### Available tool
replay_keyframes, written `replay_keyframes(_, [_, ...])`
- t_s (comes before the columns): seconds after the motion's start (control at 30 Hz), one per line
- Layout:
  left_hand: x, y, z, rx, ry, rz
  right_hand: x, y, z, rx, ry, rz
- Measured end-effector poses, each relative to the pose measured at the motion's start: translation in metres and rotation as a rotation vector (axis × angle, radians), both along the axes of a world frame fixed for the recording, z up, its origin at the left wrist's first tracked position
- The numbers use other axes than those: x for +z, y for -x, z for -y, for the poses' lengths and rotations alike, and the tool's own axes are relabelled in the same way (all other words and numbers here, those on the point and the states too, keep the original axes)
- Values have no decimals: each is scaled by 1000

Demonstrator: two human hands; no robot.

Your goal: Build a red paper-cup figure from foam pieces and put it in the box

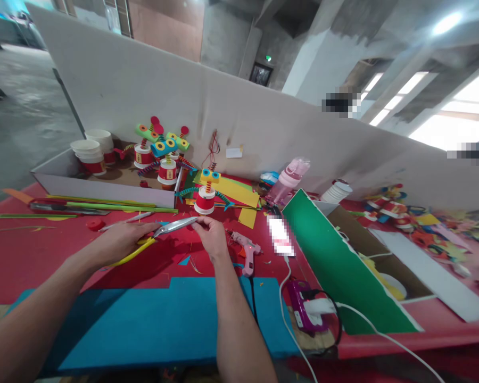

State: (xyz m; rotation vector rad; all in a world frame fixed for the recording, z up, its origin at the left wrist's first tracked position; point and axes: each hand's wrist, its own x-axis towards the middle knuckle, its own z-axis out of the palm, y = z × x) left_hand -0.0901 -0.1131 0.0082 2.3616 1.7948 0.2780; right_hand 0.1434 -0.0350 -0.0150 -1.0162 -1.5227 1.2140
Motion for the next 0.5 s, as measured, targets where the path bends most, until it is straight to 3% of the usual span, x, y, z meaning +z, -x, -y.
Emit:
replay_keyframes(0.17, [0, 9, -3, 97, 11, -104, -2, 1, -3, -159, 144, -190])
replay_keyframes(0.3, [-3, 22, -6, 207, 79, -189, -1, 1, -5, -150, 257, -431])
replay_keyframes(0.5, [-8, 33, -7, 204, 129, -140, 2, 1, -6, -167, 263, -510])
